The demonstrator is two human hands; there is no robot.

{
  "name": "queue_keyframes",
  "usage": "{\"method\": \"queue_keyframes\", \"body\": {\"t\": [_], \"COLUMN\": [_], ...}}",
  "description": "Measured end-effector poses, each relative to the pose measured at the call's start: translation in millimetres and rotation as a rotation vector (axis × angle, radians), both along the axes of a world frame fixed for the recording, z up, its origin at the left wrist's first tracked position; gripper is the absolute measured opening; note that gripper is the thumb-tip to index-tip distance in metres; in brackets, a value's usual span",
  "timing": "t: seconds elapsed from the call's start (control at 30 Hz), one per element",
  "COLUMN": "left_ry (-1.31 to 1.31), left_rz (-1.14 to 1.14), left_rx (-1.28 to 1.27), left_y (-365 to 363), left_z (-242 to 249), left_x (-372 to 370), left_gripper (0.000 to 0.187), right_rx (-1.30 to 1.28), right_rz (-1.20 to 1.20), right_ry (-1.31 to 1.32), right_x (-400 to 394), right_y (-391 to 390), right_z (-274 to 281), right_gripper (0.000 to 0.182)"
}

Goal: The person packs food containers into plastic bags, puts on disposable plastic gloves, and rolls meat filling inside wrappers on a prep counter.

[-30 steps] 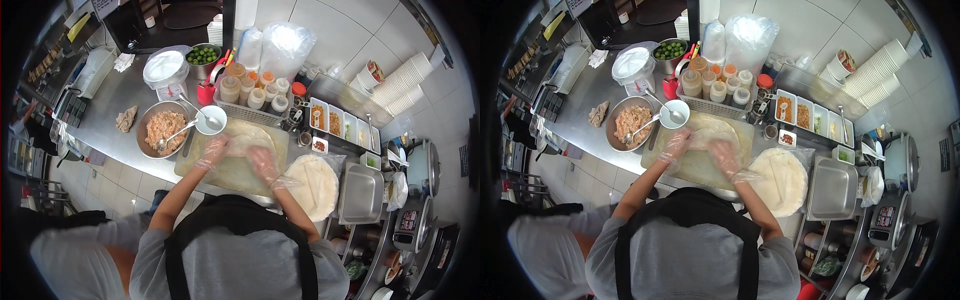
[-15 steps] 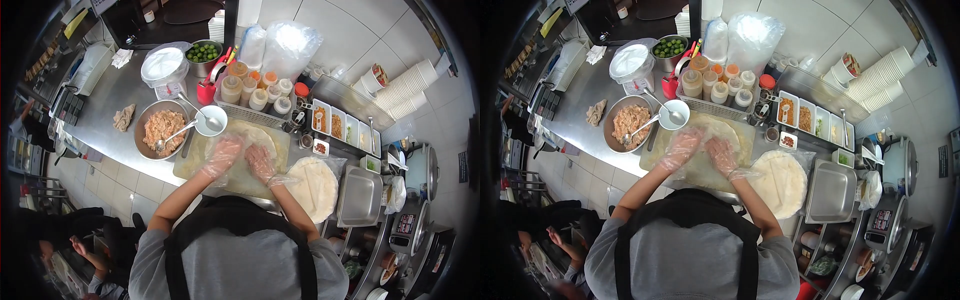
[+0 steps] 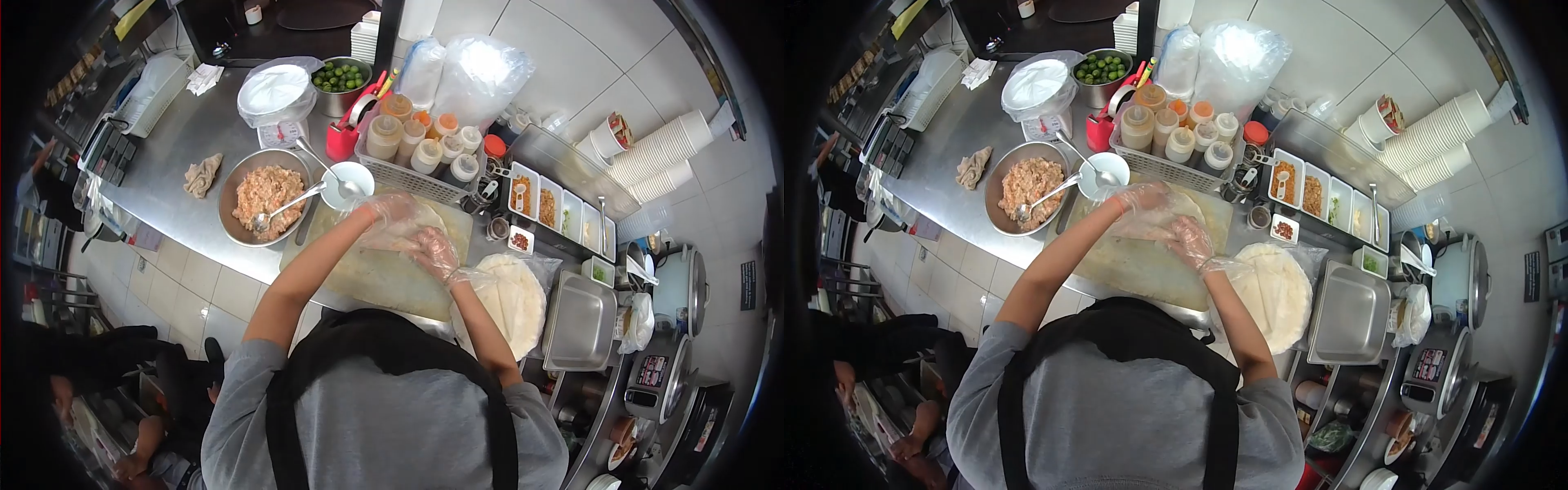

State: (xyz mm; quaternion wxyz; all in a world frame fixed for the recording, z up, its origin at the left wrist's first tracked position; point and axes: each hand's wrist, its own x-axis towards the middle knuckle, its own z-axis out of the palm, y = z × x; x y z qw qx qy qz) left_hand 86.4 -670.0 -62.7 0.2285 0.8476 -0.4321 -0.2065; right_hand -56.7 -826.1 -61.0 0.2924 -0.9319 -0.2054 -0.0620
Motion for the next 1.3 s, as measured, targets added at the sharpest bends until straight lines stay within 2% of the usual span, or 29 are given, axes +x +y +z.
{"method": "queue_keyframes", "body": {"t": [0.07,0.17,0.27,0.37,0.47,0.57,0.67,0.77,0.87,0.97,1.07,1.3], "left_ry": [0.01,-0.025,0.06,0.036,0.102,0.111,0.118,0.075,0.153,0.083,0.027,0.046], "left_rz": [-0.073,-0.09,-0.028,-0.033,-0.103,-0.053,-0.026,-0.02,-0.007,-0.03,-0.073,-0.051], "left_rx": [0.075,-0.047,0.04,0.034,0.093,0.053,0.123,0.161,0.087,0.098,0.052,0.061], "left_y": [-2.6,-6.6,-15.2,-17.6,-14.9,-10.7,-8.8,-7.4,-3.5,-7.2,-7.7,-11.5], "left_z": [5.1,-9.8,-17.6,-32.3,-23.2,-16.9,4.7,18.8,12.9,3.5,-1.9,-16.0], "left_x": [5.5,12.1,15.1,21.5,24.0,20.3,12.4,5.3,6.8,10.8,11.5,15.4], "left_gripper": [0.026,0.029,0.03,0.031,0.035,0.038,0.038,0.038,0.038,0.037,0.037,0.035], "right_rx": [-0.031,-0.098,-0.11,-0.084,-0.006,-0.115,-0.209,-0.213,-0.12,-0.207,-0.133,-0.135], "right_rz": [0.066,0.031,-0.024,0.027,0.0,0.013,0.085,0.075,0.031,0.067,0.061,0.127], "right_ry": [-0.012,0.062,-0.02,-0.037,-0.023,0.021,-0.111,0.024,0.081,0.144,0.163,0.172], "right_x": [6.3,6.5,-2.9,1.8,-1.6,-1.4,5.0,9.5,4.7,9.8,12.4,19.9], "right_y": [-1.5,2.4,4.8,-1.3,-5.3,-5.1,12.6,25.4,24.8,35.8,42.5,54.3], "right_z": [7.9,3.9,-3.2,-12.3,-24.8,-14.8,11.9,12.4,6.2,30.6,19.2,11.6], "right_gripper": [0.033,0.032,0.031,0.032,0.034,0.036,0.036,0.038,0.039,0.038,0.038,0.04]}}
